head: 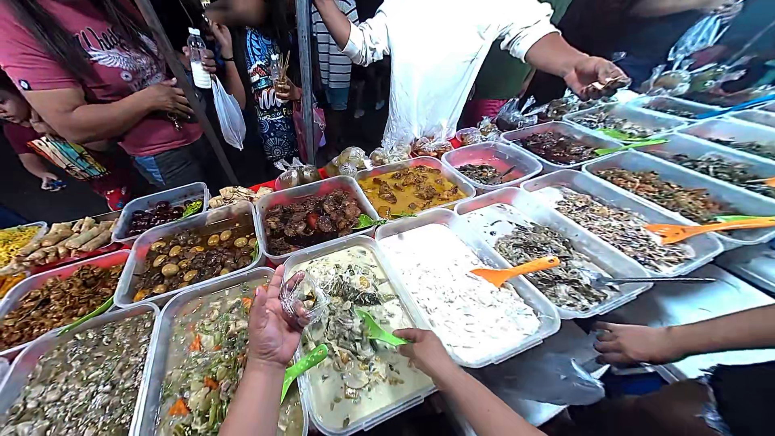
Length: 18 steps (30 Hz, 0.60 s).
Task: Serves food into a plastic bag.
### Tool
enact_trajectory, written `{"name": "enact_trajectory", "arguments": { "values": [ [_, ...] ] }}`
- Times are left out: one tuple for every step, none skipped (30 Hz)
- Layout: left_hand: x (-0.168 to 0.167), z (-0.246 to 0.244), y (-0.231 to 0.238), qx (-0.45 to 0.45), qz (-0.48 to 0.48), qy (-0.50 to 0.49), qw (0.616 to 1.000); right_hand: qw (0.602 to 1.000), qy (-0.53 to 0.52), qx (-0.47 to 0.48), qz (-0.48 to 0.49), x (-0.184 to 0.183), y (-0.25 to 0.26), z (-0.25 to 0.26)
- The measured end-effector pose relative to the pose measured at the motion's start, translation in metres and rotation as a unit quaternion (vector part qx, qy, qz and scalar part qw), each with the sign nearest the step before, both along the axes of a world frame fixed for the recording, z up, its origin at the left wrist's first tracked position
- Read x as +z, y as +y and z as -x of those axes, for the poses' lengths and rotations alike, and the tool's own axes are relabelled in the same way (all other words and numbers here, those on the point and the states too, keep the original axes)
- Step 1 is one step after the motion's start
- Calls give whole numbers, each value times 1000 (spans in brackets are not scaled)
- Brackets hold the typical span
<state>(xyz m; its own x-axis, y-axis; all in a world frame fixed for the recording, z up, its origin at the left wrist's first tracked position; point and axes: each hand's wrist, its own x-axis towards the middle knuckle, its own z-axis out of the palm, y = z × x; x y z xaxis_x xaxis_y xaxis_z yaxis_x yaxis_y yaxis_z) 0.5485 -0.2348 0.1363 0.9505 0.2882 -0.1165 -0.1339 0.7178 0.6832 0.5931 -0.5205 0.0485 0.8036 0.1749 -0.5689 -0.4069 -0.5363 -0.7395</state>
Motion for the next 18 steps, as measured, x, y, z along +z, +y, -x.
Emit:
{"name": "enact_trajectory", "arguments": {
  "values": [
    [-1,0,-1,-3,0,-1,1000,999,22,-32,-35,4,-6,2],
    [-1,0,-1,-6,2,-2,1000,995,41,-59,-62,9,-12,4],
    [-2,-1,-2,-7,5,-3,1000,992,54,-77,-82,13,-17,5],
    [-3,-2,-3,-10,7,-2,1000,990,55,-87,-93,15,-22,6],
    [-4,-3,-4,-11,10,-2,1000,990,44,-91,-99,17,-26,6],
    [-5,-5,-5,-13,10,-1,1000,990,29,-89,-101,20,-29,6],
    [-6,-6,-6,-16,10,-1,1000,992,14,-81,-100,25,-33,5],
    [-5,-7,-7,-19,8,2,1000,993,1,-68,-97,33,-38,3],
    [-5,-7,-8,-23,4,5,1000,995,-10,-52,-90,44,-42,0],
    [-4,-7,-10,-30,-4,9,1000,996,-23,-34,-79,60,-47,-4],
    [-4,-8,-13,-37,-13,13,999,997,-36,-12,-65,80,-51,-9],
    [-3,-8,-16,-43,-21,14,999,997,-49,9,-52,101,-54,-14],
    [-4,-8,-20,-50,-29,15,998,997,-62,29,-40,123,-57,-19],
    [-4,-9,-24,-61,-41,15,997,996,-78,46,-27,145,-59,-25],
    [-5,-10,-28,-70,-50,14,996,994,-93,63,-14,167,-58,-30],
    [-5,-11,-33,-82,-60,12,995,991,-108,83,1,186,-55,-34],
    [-6,-11,-38,-94,-70,10,993,986,-118,116,24,205,-50,-38],
    [-6,-12,-43,-107,-79,7,991,977,-135,155,57,220,-40,-41]
  ]
}}
